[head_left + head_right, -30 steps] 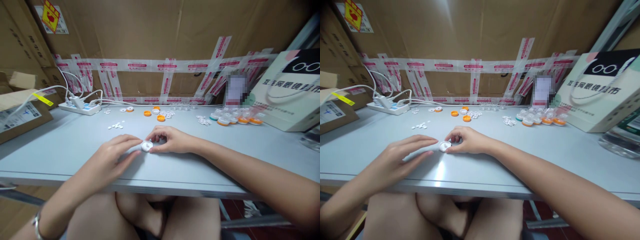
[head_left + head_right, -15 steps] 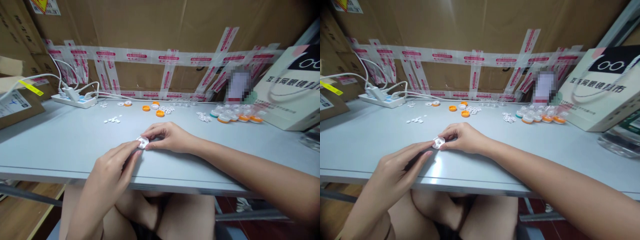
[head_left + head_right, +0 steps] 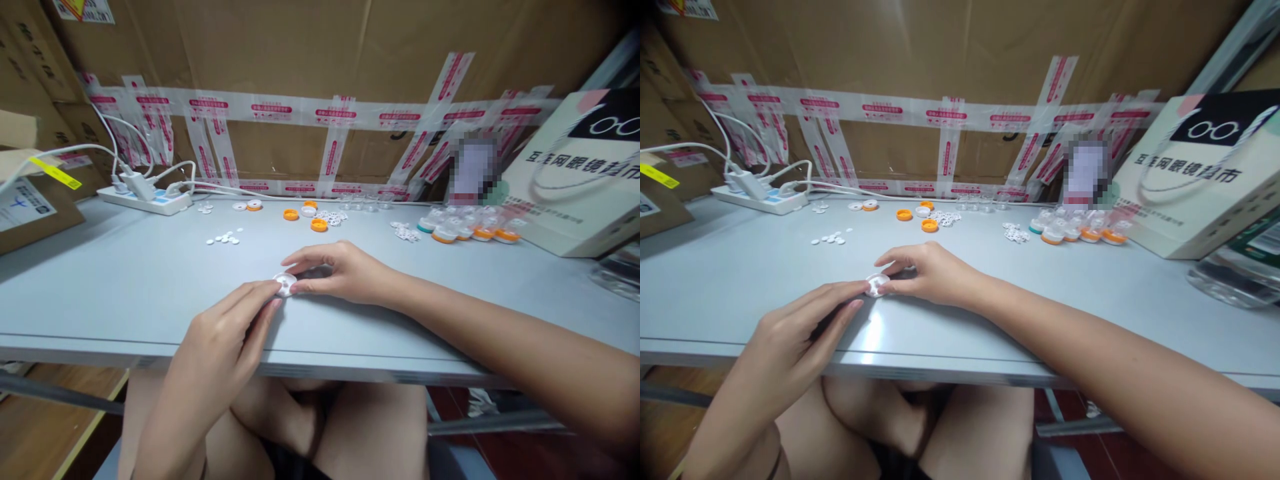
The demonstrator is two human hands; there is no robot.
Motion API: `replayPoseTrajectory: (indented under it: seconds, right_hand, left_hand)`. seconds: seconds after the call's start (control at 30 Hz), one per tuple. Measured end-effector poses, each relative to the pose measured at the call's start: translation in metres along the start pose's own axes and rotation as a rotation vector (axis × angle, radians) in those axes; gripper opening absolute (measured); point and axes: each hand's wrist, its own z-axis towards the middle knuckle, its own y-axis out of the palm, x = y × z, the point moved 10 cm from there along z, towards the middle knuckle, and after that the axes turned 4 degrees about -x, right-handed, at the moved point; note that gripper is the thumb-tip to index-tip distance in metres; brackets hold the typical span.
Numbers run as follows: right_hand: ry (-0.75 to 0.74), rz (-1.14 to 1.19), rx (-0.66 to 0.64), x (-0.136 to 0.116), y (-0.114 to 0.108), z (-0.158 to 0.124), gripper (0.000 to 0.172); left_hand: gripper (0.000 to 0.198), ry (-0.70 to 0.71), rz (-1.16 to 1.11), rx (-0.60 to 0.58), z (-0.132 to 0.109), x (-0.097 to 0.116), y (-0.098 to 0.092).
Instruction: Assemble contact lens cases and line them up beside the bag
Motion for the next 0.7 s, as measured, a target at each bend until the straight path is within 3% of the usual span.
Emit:
replayPoseTrajectory:
  seconds: [0.17, 0.33, 0.7]
  right_hand:
    - [-0.194, -0.106, 0.069, -0.017, -0.005, -0.002, 0.024]
    - [-0.168, -0.072, 0.031, -0.014, -0.003, -0.001, 0.019]
    - [-0.283, -0.186, 0.059, -0.027, -0.002, -0.003, 0.012]
  left_hand:
    - [0.022, -0.021, 0.006, -0.008, -0.001, 0.001, -0.001]
    - [0.021, -0.014, 0.024, 0.001, 0.001, 0.002, -0.001]
    - [0.026, -0.043, 0.048, -0.044, 0.002, 0.000, 0.002]
